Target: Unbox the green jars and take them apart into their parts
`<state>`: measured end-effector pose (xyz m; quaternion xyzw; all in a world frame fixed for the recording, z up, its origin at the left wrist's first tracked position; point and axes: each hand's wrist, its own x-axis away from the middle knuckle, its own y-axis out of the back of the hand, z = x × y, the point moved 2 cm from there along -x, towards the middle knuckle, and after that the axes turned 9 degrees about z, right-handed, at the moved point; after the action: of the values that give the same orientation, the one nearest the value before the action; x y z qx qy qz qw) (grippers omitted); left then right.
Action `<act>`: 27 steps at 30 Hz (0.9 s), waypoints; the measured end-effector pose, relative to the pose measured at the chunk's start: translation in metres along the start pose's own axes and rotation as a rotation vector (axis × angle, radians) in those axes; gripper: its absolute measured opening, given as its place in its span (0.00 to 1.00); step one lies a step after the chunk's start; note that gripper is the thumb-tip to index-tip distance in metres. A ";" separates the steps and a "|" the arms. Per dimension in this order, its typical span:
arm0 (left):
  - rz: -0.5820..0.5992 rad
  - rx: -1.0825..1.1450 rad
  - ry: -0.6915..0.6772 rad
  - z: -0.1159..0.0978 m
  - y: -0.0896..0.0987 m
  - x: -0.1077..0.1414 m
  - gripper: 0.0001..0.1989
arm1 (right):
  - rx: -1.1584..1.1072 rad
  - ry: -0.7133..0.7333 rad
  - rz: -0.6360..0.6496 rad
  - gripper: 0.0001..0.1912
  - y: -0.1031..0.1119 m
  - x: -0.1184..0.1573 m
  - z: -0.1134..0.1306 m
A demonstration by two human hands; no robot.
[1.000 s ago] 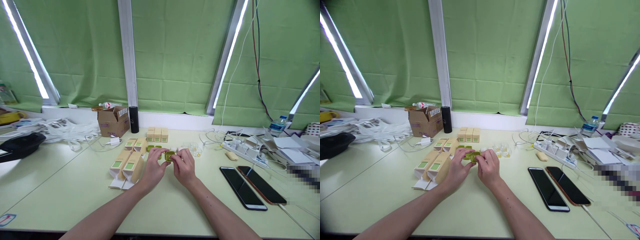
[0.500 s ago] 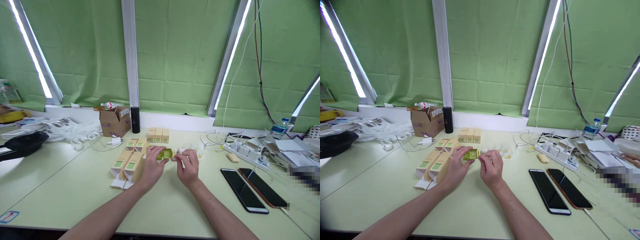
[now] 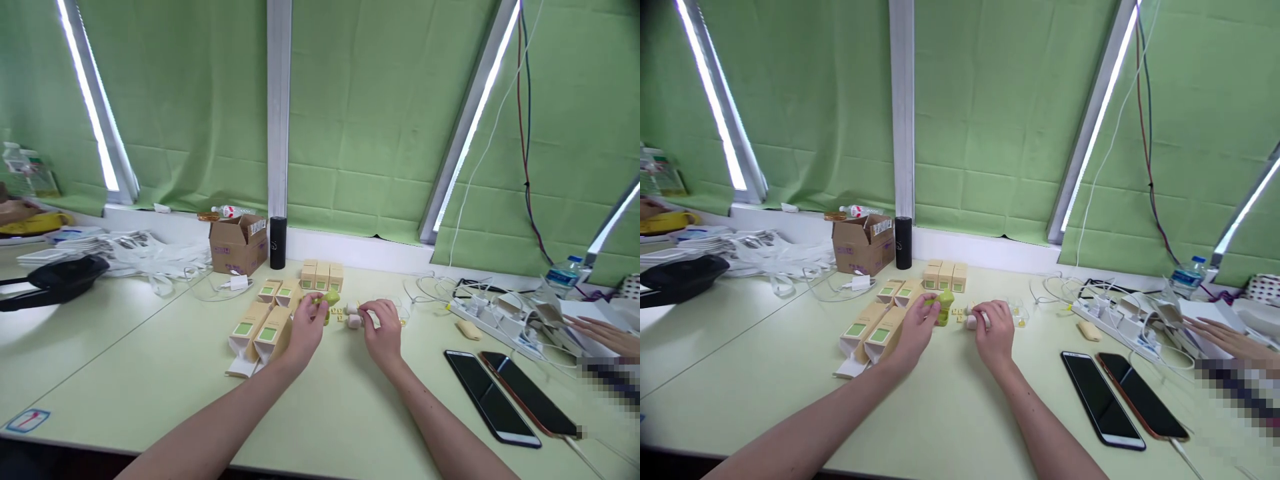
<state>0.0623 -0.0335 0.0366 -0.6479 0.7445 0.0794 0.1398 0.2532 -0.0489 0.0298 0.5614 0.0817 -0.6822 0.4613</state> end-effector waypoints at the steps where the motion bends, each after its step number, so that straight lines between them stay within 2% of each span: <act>1: 0.000 0.054 0.040 0.003 0.000 -0.001 0.23 | 0.008 -0.026 0.040 0.08 -0.002 0.000 -0.002; 4: 0.020 0.231 0.124 0.010 0.000 -0.003 0.25 | 0.051 -0.098 0.197 0.08 -0.010 -0.003 -0.005; 6: 0.042 0.317 0.130 0.010 0.001 -0.003 0.25 | 0.095 -0.120 0.300 0.08 -0.016 -0.007 -0.007; 9: 0.032 0.260 0.071 0.006 0.005 -0.006 0.23 | 0.164 -0.133 0.401 0.10 -0.026 -0.014 -0.007; 16: -0.188 -0.494 -0.221 -0.031 0.026 -0.017 0.10 | 0.289 -0.176 0.528 0.09 -0.054 -0.014 -0.005; 19: -0.204 -0.759 -0.324 -0.049 0.031 -0.019 0.07 | 0.343 -0.180 0.534 0.09 -0.062 -0.012 -0.003; 22: -0.163 -1.008 -0.358 -0.060 0.037 -0.021 0.08 | 0.384 -0.184 0.548 0.09 -0.068 -0.009 -0.002; 27: 0.064 -1.347 -0.332 -0.062 0.048 -0.020 0.13 | 0.425 -0.169 0.560 0.09 -0.076 -0.004 -0.004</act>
<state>0.0107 -0.0259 0.0989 -0.5507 0.5204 0.6264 -0.1831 0.2009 -0.0010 0.0009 0.5871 -0.2571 -0.5752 0.5083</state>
